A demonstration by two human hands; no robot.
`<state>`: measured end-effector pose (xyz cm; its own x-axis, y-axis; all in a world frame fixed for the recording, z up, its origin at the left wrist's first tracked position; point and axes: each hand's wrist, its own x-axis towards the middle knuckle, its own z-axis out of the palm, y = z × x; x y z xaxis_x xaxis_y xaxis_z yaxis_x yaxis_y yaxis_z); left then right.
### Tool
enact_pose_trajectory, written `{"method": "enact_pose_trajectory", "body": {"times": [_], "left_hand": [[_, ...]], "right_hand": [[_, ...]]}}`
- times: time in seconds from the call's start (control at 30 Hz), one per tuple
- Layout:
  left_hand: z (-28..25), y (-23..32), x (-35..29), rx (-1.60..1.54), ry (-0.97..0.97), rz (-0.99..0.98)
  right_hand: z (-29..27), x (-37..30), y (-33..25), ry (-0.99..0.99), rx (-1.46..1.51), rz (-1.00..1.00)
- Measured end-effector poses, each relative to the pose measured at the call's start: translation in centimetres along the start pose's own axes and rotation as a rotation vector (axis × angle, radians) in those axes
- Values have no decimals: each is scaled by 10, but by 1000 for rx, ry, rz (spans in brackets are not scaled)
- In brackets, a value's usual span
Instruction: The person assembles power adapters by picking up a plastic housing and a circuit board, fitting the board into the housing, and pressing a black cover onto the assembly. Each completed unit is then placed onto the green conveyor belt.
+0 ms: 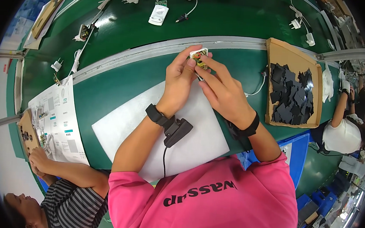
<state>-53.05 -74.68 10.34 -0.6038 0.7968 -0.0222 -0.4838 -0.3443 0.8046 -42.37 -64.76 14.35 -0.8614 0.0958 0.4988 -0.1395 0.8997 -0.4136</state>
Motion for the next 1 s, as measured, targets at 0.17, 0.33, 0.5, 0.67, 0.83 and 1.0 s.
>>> {"method": "enact_pose_trajectory", "body": {"times": [0.17,0.33,0.5,0.67,0.83,1.0], "left_hand": [[1,-1,-1,130,-53,-26],[8,0,-1,68,-85,-45],[9,-2,-1,29,-59,-46],[9,-3,0,24,-64,-49],[11,0,0,80,-65,-43],[11,-2,1,29,-43,-51]], "right_hand": [[-3,0,17,93,94,49],[-7,2,26,131,110,72],[-10,3,29,136,8,-65],[-13,4,26,137,-37,-112],[-14,4,25,141,-72,-128],[-14,4,25,144,-66,-125]]}}
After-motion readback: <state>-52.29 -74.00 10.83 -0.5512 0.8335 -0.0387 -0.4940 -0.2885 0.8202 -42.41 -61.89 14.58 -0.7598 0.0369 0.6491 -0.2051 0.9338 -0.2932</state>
